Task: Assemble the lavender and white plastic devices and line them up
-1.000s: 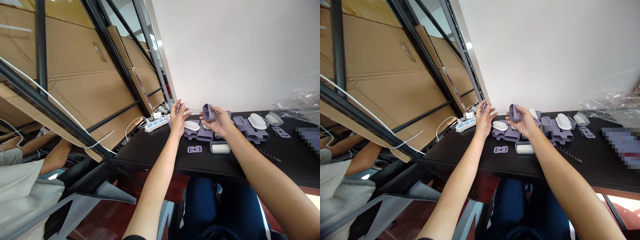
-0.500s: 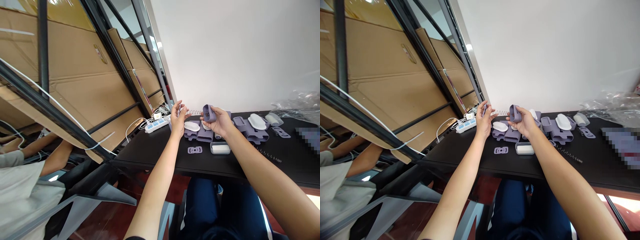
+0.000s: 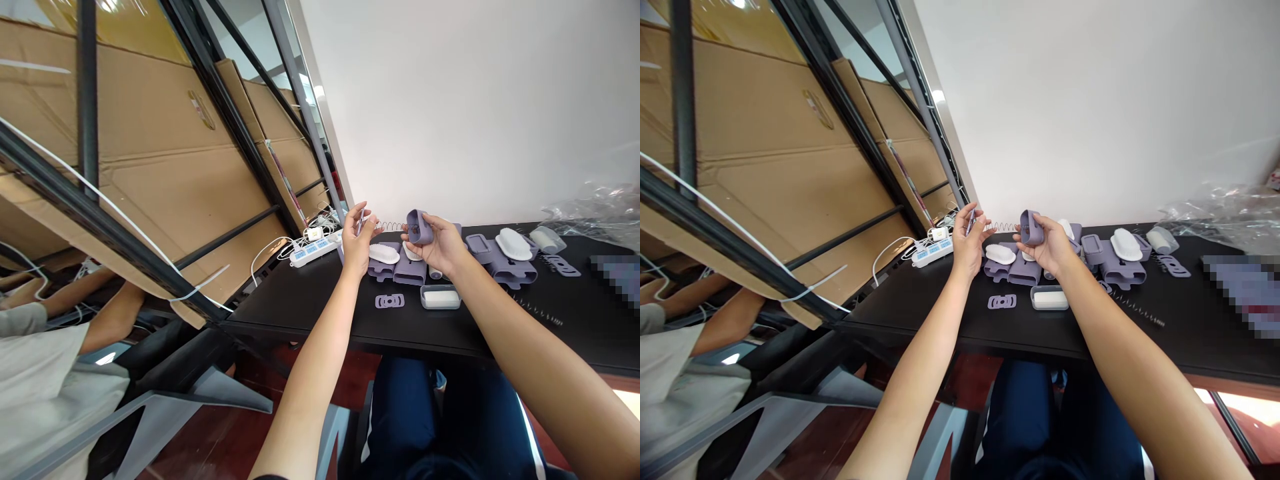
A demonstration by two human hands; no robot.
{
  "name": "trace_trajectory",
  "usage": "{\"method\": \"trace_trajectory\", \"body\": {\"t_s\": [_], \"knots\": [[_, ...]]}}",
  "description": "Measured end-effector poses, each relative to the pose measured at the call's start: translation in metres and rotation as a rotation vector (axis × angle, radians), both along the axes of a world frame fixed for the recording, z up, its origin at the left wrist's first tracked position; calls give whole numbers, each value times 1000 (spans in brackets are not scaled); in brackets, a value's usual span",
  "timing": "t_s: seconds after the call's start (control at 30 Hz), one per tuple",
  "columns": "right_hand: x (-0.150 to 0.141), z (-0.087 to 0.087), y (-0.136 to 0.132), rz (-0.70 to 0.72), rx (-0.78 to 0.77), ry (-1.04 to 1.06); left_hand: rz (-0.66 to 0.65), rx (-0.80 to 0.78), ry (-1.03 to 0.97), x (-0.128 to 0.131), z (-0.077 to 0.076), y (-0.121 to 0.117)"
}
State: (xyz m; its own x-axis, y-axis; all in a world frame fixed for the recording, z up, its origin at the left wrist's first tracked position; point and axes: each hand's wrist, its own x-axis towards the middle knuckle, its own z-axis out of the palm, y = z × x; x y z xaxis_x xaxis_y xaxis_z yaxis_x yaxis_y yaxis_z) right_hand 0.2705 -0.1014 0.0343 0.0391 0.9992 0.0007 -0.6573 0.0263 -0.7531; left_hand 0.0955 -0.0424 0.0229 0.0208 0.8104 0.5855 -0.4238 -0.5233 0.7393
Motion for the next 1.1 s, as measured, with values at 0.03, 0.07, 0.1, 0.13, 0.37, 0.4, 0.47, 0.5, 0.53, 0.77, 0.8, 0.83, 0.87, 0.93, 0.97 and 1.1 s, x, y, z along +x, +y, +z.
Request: {"method": "trace_trajectory", "body": {"t_s": [0.03,0.07,0.1,0.13,0.37,0.4,0.47,0.5,0.53,0.77,0.8,0.83,0.87,0.93,0.97,1.1], "knots": [[0,0,0,-9,-3,-4,1,1,-1,0,0,0],[-1,0,0,-17,-5,-7,5,3,-2,0,0,0],[-1,0,0,-23,-8,-8,9,6,-3,0,0,1],[-2,0,-1,-27,-9,-8,15,8,-6,0,-1,1],[-5,1,-2,-26,-13,-26,29,22,-36,0,-1,3],[-5,1,-2,-29,-16,-22,27,22,-35,0,-1,2],[-5,0,-1,-37,-21,-10,21,15,-26,1,-1,1],[-5,-1,0,-39,-22,-3,16,8,-21,1,0,1],[-5,-1,0,-39,-21,4,8,0,-18,1,0,0],[-4,1,-1,8,9,54,-40,-61,-65,2,2,-1],[-4,1,-2,20,12,64,-32,-72,-71,2,2,-1],[-4,2,-2,31,16,75,-23,-80,-76,2,3,-1],[-3,3,-3,40,21,85,-12,-83,-78,2,3,-1],[-3,3,-3,57,32,100,8,-75,-76,3,3,-2],[-3,3,-3,63,37,102,16,-66,-73,3,3,-2],[-3,1,-3,77,46,97,15,-27,-61,3,1,-3]]}}
